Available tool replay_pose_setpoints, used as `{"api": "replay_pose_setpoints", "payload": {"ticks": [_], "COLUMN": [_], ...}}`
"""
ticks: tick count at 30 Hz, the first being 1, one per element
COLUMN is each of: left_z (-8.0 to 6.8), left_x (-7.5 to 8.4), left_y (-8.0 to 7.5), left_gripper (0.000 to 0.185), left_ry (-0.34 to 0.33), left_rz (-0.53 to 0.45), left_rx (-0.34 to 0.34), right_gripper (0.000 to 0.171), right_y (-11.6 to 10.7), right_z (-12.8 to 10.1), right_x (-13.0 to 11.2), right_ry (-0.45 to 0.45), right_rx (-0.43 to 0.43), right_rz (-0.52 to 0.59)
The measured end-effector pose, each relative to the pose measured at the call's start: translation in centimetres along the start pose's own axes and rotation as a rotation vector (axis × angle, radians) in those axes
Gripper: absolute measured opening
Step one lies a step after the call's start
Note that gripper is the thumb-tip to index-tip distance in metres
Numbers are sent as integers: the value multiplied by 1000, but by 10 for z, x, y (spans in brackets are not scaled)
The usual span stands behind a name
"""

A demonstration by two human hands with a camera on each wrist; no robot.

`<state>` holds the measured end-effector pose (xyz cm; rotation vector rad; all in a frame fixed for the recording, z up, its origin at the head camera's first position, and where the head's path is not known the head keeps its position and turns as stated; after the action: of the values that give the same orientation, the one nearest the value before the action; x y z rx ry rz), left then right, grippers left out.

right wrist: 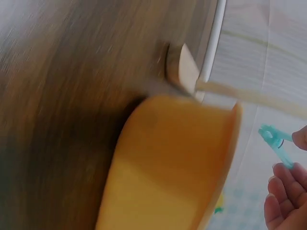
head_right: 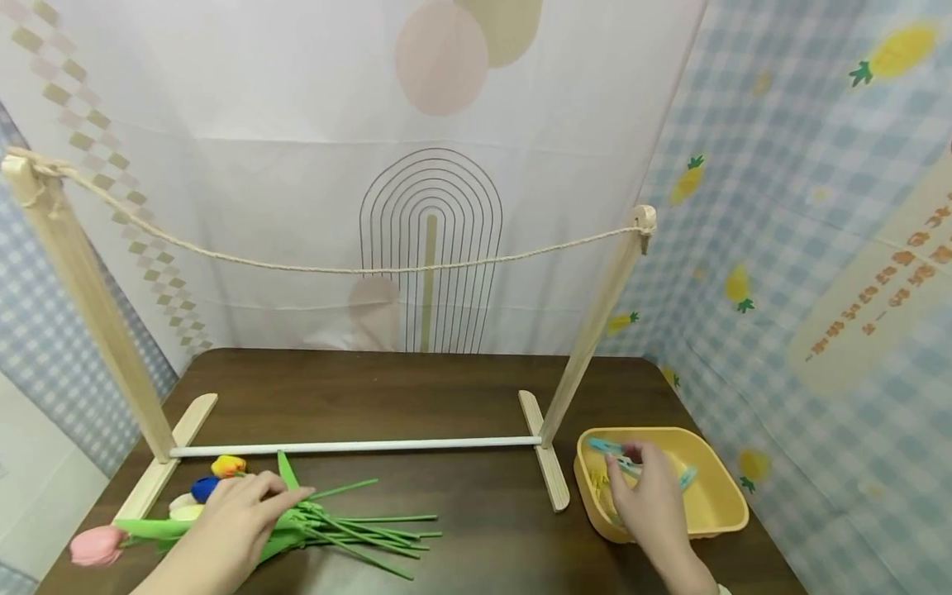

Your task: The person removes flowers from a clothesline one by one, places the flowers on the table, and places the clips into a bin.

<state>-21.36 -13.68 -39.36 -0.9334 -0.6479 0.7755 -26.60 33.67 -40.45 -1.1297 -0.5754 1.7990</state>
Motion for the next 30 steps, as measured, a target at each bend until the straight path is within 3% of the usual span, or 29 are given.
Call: {"api": "replay_pose_setpoints", "payload": {"ticks": [3, 7, 10, 16, 24, 30], "left_z": [-3, -10, -16, -22, -22, -22], "left_x": [3, 2, 1, -3, -2, -4], "left_y": [18, 43, 58, 77, 101, 115], "left_gripper": [49, 43, 34, 65, 71, 66], "left_ry": [4, -27, -51, -97, -95, -116], "left_rz": [-12, -123, -190, -240, -246, -283], "left_rx": [-120, -309, -406, -501, -593, -648], "right_gripper": [36, 38, 38, 40, 61, 59], "right_y": [-8, -16, -17, -10, -4, -7], "right_z": [-2, -4, -6, -7, -16, -16], "right_x": [14, 27, 33, 47, 78, 85], "right_ry": [59, 100, 110, 143, 291, 308], "right_rx": [-19, -34, -31, -63, -218, -205], "right_rz": [-13, -35, -46, -65, -80, -102]}}
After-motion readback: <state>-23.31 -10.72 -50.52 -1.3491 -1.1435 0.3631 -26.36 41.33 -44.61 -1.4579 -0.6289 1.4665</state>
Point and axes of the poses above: each hand's wrist, its own z-axis towards the middle knuckle, its own y-axis out of the palm, x = y × z, the point moved 10 cm from there along z, towards the middle knuckle, and after that the axes turned 3 degrees about -y, right-handed, at the moved point
